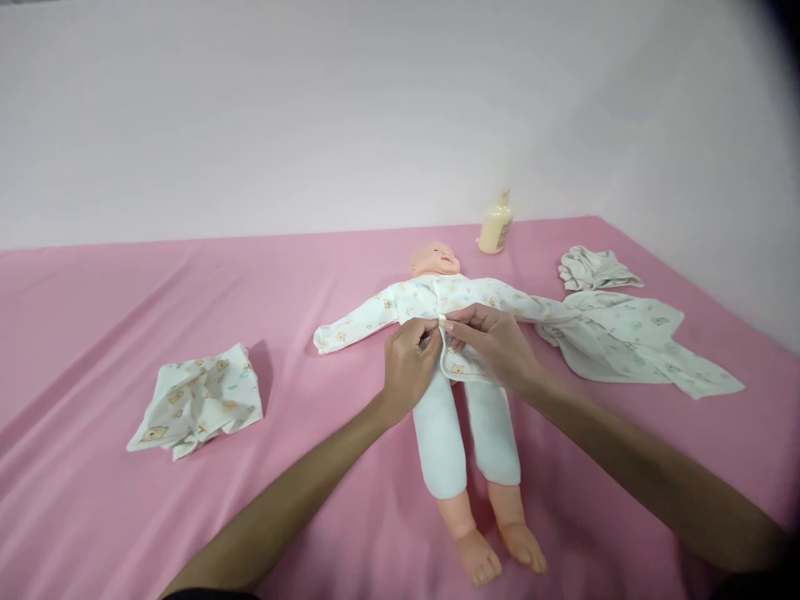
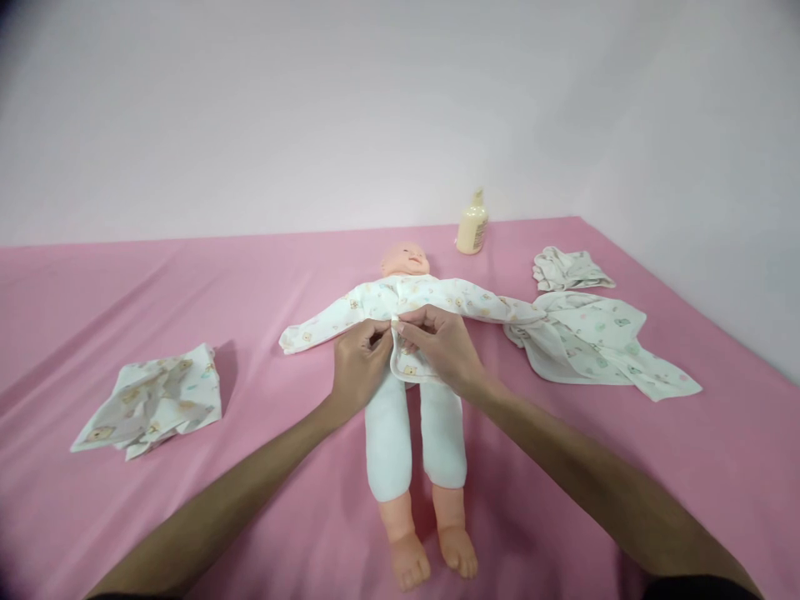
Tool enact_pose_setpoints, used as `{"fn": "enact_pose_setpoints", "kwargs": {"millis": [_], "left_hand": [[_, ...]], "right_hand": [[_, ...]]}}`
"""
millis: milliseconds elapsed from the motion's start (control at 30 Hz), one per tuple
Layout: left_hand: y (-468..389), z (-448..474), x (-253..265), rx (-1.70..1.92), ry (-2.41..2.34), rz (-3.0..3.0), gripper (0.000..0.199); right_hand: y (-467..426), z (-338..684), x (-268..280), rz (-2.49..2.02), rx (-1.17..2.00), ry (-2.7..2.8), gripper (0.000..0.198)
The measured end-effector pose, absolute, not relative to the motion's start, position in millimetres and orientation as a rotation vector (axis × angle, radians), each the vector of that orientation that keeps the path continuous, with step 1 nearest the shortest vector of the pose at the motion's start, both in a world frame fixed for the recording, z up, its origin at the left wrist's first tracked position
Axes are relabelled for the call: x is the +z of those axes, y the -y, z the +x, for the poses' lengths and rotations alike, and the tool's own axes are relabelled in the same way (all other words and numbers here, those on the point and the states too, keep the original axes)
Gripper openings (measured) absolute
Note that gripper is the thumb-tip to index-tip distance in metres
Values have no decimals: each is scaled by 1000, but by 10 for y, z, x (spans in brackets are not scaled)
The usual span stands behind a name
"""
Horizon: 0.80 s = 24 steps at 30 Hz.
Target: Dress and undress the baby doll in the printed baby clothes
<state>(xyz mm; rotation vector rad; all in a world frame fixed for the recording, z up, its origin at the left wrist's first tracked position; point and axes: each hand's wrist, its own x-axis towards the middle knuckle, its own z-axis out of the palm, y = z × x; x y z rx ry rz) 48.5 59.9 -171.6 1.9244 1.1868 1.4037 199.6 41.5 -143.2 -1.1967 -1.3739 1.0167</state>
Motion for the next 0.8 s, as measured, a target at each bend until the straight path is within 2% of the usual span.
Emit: {"fn": "enact_pose_setpoints", "kwargs": {"millis": [100,233,333,433,600,800], "left_hand": [[-590,485,-1685,1377,-1200,1907,18],[-583,479,-1651,1327,-1192,1929,22],[-589,474,-1650,1326,-1187,1962,21],[-598,477,-1655,1319,-1185,1971,22],[-601,481,-1660,1312,-1209,1926,22],[-590,470,-1641,1287,-1151,1724,18]], "right_hand": [[-405,2002,-1463,-1231,742,1557,19],[-370,1984,-1523,-1227,28,1882,20],[-343,1961,-1572,-1204,-321,2026,24],[-332,1946,-1602,-1184,-400,2060,25],[-315,1903,-1612,-1162,-340,1945,19],[-264,1823,-1666,-1139,-211,1927,28]]}}
